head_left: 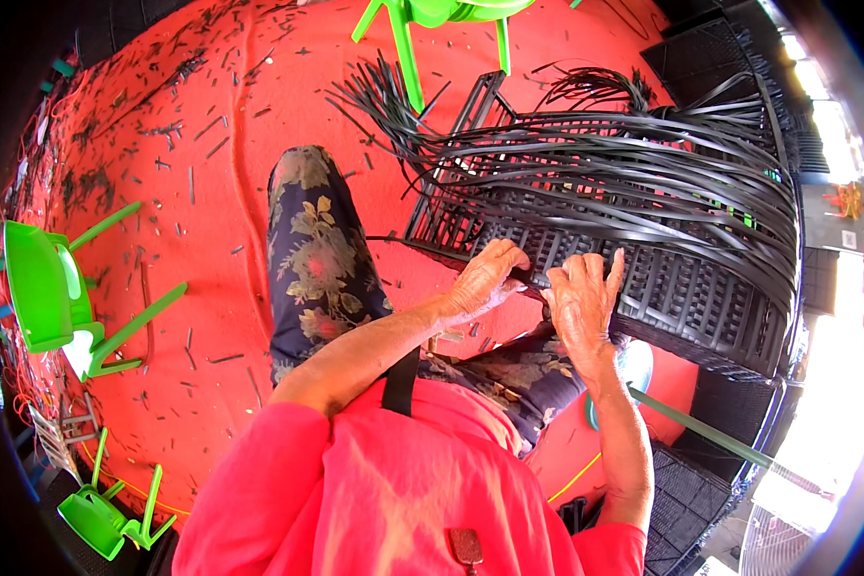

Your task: The person weaves black plastic strips through a metal furniture frame by hand.

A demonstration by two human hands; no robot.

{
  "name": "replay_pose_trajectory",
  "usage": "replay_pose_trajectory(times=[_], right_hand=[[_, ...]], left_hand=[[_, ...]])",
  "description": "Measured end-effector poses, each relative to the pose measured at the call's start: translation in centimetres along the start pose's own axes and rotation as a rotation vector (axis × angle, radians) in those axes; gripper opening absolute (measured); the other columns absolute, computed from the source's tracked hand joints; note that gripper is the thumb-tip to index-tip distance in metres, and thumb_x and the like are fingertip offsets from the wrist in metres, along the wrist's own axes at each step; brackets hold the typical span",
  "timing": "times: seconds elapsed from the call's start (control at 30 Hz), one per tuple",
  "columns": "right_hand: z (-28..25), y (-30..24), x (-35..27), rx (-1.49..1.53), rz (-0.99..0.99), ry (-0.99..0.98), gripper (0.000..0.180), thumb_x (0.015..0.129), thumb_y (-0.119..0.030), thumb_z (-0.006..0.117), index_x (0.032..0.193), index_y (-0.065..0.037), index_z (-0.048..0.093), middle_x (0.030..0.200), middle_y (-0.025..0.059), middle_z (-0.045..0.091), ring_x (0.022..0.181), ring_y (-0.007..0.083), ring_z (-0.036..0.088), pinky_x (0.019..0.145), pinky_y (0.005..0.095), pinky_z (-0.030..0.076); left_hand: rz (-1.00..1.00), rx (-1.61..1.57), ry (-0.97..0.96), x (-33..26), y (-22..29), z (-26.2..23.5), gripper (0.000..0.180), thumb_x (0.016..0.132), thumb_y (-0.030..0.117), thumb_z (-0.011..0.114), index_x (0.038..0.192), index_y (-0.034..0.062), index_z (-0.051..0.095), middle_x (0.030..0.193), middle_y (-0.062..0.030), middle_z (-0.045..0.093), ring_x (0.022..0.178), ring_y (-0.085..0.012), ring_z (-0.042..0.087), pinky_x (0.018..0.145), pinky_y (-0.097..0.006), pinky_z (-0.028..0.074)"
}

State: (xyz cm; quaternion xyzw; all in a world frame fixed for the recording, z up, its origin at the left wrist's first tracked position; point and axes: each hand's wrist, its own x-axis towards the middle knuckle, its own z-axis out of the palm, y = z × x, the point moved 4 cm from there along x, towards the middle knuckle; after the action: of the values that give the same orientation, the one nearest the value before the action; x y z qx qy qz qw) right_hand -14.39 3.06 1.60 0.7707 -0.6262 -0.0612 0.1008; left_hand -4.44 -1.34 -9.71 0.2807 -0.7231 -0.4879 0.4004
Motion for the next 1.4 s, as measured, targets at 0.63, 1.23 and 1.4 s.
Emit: replay_pose_trajectory(times=[0.63, 1.23, 1.4], right_hand=[[1.3, -0.4, -0.9, 0.022, -0.151, 0.125, 0.004, 0.072, -0.010, 0.056, 0.074, -0.007, 0.058, 0.075, 0.0045, 0.051, 0.090, 0.0206, 0.053, 0.108, 0.0546, 0.026], [3.8, -1.8, 0.1, -0.030, -0.048, 0.015, 0.017, 0.073, -0.017, 0.059, 0.088, -0.016, 0.067, 0.081, 0.0002, 0.050, 0.087, 0.0195, 0.048, 0.083, 0.0396, 0.036], [3.3, -1.7, -0.2, 0.020, -0.073, 0.119, 0.009, 0.072, -0.016, 0.057, 0.079, -0.011, 0.061, 0.080, 0.0027, 0.049, 0.085, 0.0213, 0.049, 0.083, 0.0402, 0.037]], left_hand=[[0.034, 0.055, -0.004, -1.6, -1.7, 0.3, 0.035, 0.066, 0.004, 0.072, 0.095, 0.0071, 0.054, 0.094, -0.0104, 0.052, 0.092, -0.0317, 0.051, 0.081, -0.040, 0.043], [-0.173, 0.178, -0.027, -2.0, -7.1, -1.3, 0.028, 0.066, 0.008, 0.076, 0.087, 0.0072, 0.057, 0.079, -0.0083, 0.058, 0.078, -0.0276, 0.059, 0.066, -0.038, 0.048], [-0.446, -0.122, -0.221, -1.1, -8.4, -0.8, 0.020, 0.068, 0.009, 0.076, 0.074, 0.0019, 0.058, 0.066, -0.0094, 0.060, 0.065, -0.0185, 0.061, 0.059, -0.034, 0.046]])
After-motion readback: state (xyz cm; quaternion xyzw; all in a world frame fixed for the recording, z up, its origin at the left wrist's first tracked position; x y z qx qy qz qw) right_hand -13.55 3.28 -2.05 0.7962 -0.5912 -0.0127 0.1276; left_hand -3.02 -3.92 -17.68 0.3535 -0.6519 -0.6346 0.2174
